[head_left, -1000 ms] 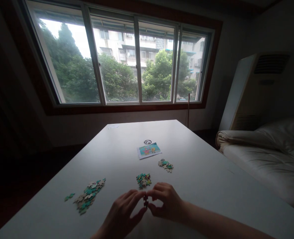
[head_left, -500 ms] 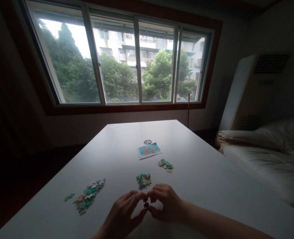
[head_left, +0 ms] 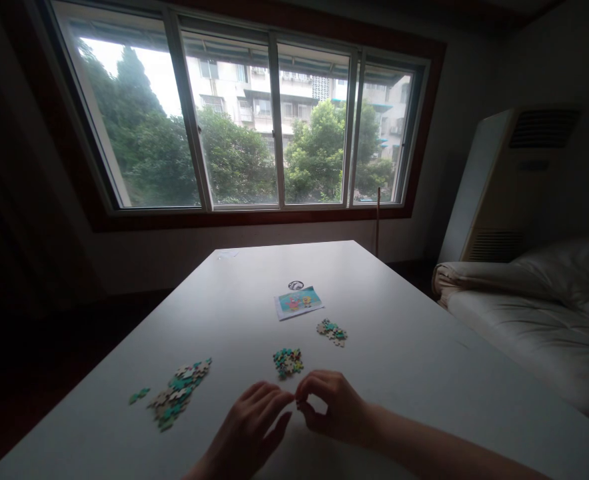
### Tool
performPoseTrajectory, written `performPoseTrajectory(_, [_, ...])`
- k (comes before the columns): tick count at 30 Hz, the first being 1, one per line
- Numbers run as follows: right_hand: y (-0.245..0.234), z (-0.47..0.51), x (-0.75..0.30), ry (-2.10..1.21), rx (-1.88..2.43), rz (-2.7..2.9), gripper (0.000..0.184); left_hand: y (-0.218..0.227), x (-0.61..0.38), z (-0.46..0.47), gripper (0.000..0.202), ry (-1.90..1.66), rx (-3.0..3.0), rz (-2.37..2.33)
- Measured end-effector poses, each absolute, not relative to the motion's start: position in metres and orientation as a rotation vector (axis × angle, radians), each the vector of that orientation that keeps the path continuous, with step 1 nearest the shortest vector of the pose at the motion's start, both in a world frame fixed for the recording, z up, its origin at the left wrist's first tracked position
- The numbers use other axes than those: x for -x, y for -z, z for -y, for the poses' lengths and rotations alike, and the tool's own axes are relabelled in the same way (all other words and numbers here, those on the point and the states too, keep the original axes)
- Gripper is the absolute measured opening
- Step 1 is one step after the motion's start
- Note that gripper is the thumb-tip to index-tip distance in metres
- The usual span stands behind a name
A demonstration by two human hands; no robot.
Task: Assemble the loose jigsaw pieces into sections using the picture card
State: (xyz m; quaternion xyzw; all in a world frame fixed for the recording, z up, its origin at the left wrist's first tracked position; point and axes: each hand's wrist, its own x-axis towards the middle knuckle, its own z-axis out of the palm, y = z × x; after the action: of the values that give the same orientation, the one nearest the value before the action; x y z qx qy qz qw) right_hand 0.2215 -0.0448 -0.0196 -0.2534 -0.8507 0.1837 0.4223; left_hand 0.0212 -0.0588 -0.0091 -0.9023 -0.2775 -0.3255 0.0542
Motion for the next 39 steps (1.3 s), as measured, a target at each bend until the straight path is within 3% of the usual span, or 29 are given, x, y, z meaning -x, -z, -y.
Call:
performPoseTrajectory(4, [0.025,0.045,-0.222,-0.508,0.648,2.094,0.026,0.008,-0.02,0.056,0.02,0.997,2.636,0.893])
performPoseTrajectory(9, [0.022,0.044,-0.221,-0.446,0.687,2.068,0.017,0.016,-0.001,0.043,0.018,0.995,2.368,1.156])
performPoseTrajectory(18, [0.022,0.042,-0.22,-0.377,0.677,2.061,0.015,0.041,0.033,0.009,0.029,0.533,2.08,1.792])
performPoseTrajectory(29, [0.005,0.007,-0.241,-0.598,1.036,1.58,0.013,0.045,0.034,0.011,0.036,0.411,2.132,1.852])
performPoseTrajectory(39, [0.026,-0.034,-0.28,-0.308,1.331,1.528,0.012,0.034,0.045,0.01,0.038,0.222,1.918,2.027])
